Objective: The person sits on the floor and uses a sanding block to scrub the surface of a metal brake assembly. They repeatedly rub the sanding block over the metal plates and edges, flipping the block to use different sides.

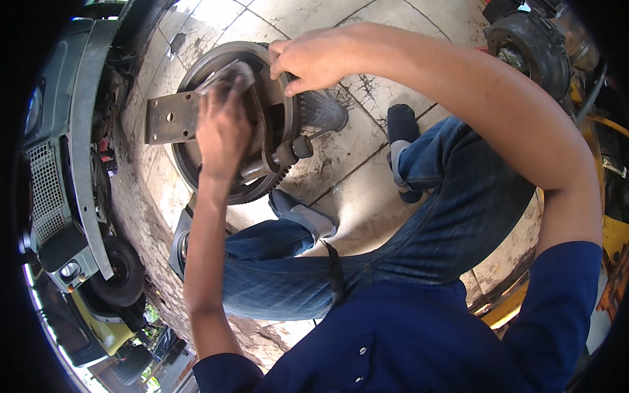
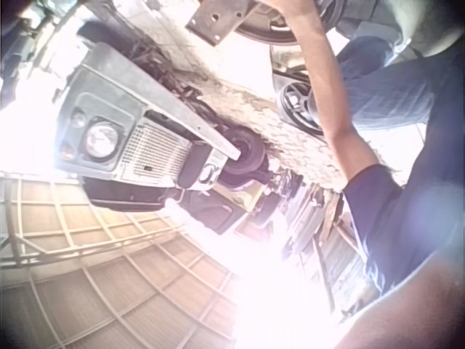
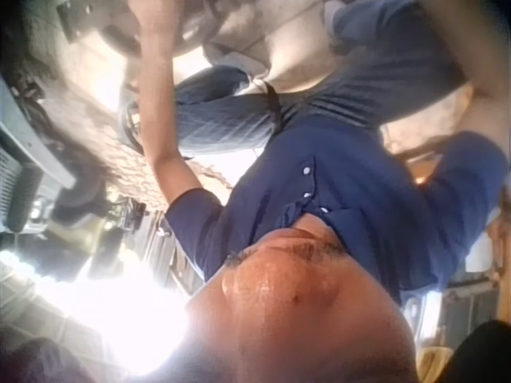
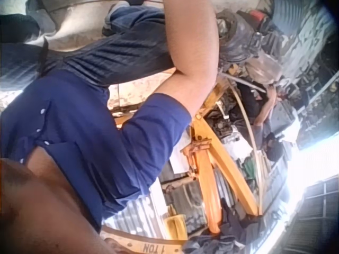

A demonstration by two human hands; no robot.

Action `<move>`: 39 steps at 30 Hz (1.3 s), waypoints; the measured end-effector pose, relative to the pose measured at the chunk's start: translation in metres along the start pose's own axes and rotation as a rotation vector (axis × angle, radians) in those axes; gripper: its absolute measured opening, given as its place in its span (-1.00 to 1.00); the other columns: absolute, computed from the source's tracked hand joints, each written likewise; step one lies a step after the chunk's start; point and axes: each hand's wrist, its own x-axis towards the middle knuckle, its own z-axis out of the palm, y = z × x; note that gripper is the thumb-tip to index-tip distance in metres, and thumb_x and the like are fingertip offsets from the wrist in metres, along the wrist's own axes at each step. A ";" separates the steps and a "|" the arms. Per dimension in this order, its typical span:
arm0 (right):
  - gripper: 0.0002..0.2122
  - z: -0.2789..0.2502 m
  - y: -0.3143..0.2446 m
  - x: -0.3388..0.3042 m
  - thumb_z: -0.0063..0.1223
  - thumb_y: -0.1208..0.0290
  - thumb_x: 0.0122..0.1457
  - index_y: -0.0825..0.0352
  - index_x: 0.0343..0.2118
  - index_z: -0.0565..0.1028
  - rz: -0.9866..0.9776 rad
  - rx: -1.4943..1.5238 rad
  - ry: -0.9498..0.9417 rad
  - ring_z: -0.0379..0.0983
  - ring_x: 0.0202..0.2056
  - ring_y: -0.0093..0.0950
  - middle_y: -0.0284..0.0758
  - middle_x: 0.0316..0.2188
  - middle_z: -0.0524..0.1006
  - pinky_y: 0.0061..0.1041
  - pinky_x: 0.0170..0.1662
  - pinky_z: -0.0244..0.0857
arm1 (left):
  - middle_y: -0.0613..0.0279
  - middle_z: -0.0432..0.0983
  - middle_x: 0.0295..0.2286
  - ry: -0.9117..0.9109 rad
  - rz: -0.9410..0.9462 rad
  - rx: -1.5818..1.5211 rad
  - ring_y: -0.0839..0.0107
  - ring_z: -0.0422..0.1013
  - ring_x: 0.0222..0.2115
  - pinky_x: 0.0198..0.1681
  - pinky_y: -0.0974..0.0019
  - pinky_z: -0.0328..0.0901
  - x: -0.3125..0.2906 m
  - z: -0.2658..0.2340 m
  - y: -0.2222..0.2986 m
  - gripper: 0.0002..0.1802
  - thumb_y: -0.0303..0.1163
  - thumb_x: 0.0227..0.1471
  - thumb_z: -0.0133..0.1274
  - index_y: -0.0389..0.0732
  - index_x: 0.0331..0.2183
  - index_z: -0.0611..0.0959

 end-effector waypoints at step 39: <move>-0.60 0.005 0.010 -0.003 0.14 0.30 0.25 0.30 0.12 0.46 -0.035 -0.020 0.019 0.51 -0.02 -0.23 -0.30 0.17 0.34 -0.22 0.11 0.38 | -0.34 0.39 0.09 -0.121 -0.037 -0.233 -0.27 0.31 0.15 0.16 -0.09 0.30 -0.007 -0.020 0.018 -0.43 0.01 0.25 -0.01 -0.18 0.11 0.57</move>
